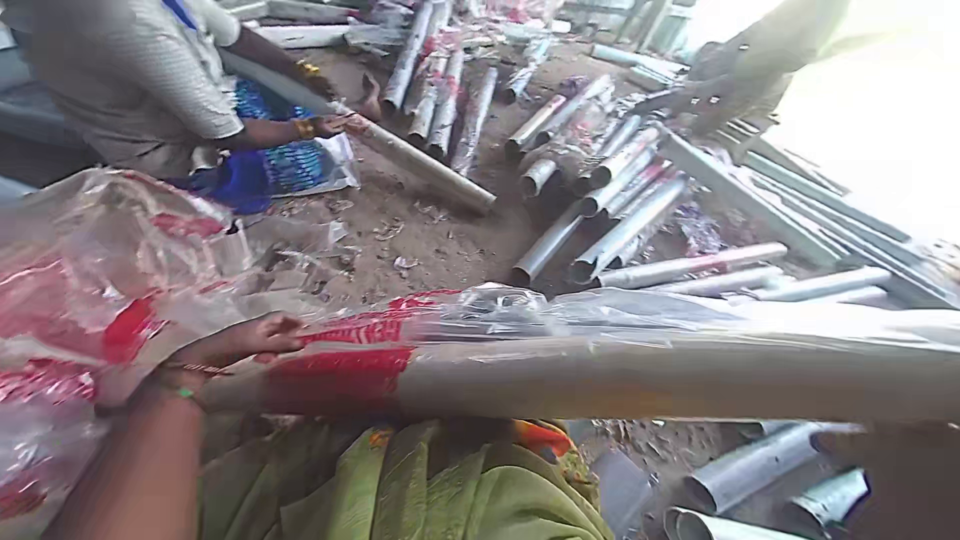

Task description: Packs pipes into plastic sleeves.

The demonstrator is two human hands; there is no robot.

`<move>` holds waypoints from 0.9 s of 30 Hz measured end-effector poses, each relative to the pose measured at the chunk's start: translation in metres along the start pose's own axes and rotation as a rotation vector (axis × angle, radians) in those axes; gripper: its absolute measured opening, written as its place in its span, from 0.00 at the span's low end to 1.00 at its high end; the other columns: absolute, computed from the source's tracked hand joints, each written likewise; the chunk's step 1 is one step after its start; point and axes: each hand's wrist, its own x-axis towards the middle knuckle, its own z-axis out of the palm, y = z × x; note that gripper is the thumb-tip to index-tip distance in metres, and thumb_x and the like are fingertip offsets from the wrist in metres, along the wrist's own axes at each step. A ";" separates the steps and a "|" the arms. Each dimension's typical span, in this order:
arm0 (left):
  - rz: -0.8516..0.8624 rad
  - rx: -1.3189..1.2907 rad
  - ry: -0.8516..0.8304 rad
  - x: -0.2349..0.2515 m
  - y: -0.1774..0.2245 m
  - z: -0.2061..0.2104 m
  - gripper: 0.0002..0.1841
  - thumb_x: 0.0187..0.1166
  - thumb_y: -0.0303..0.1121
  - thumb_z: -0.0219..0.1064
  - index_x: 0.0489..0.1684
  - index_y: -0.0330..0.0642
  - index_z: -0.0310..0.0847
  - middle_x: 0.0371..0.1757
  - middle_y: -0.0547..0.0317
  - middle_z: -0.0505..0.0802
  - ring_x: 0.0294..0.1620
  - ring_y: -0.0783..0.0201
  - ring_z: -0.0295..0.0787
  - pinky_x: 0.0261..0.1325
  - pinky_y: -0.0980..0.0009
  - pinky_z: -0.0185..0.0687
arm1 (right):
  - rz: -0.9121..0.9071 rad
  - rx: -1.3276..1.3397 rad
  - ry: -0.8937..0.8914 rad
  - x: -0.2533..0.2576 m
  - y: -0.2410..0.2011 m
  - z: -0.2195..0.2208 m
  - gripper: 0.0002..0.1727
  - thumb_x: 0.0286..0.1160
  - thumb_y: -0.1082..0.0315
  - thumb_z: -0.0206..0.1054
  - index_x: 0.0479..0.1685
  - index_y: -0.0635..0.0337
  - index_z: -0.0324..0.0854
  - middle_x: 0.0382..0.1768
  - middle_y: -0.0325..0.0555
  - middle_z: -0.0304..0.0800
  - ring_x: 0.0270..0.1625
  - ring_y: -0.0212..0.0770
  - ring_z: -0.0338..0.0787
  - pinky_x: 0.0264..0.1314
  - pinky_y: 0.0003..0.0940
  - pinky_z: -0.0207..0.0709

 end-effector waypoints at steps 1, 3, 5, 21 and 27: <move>0.032 -0.091 0.033 -0.012 0.004 -0.009 0.17 0.82 0.23 0.52 0.66 0.31 0.73 0.58 0.56 0.86 0.53 0.79 0.81 0.59 0.81 0.75 | -0.041 0.028 -0.011 0.002 0.006 -0.001 0.24 0.90 0.57 0.48 0.65 0.74 0.65 0.41 0.36 0.78 0.35 0.22 0.82 0.42 0.24 0.82; 0.049 -0.088 0.164 -0.033 0.016 -0.025 0.19 0.86 0.27 0.45 0.68 0.32 0.74 0.64 0.53 0.87 0.61 0.75 0.82 0.67 0.79 0.73 | -0.107 0.105 -0.021 0.005 0.021 -0.003 0.23 0.88 0.55 0.55 0.64 0.67 0.71 0.41 0.33 0.84 0.38 0.23 0.87 0.44 0.26 0.85; -0.033 0.184 0.275 -0.039 0.036 -0.031 0.23 0.90 0.36 0.57 0.78 0.32 0.71 0.69 0.32 0.84 0.70 0.46 0.81 0.77 0.49 0.68 | -0.076 0.114 0.037 0.000 0.007 0.006 0.16 0.87 0.58 0.55 0.56 0.63 0.73 0.33 0.26 0.80 0.30 0.18 0.82 0.36 0.20 0.81; 1.164 0.668 -0.142 -0.024 0.399 0.244 0.45 0.77 0.71 0.55 0.85 0.43 0.70 0.80 0.46 0.81 0.86 0.48 0.70 0.88 0.41 0.55 | -0.010 0.248 0.100 -0.020 -0.017 0.008 0.23 0.72 0.48 0.66 0.52 0.58 0.70 0.28 0.11 0.79 0.25 0.09 0.80 0.29 0.10 0.77; 1.201 0.789 -0.253 -0.003 0.433 0.289 0.32 0.84 0.58 0.59 0.56 0.31 0.84 0.38 0.41 0.90 0.39 0.44 0.90 0.39 0.47 0.81 | -0.054 0.266 0.100 -0.026 -0.002 0.001 0.31 0.68 0.39 0.71 0.51 0.58 0.73 0.36 0.09 0.84 0.37 0.09 0.86 0.39 0.11 0.82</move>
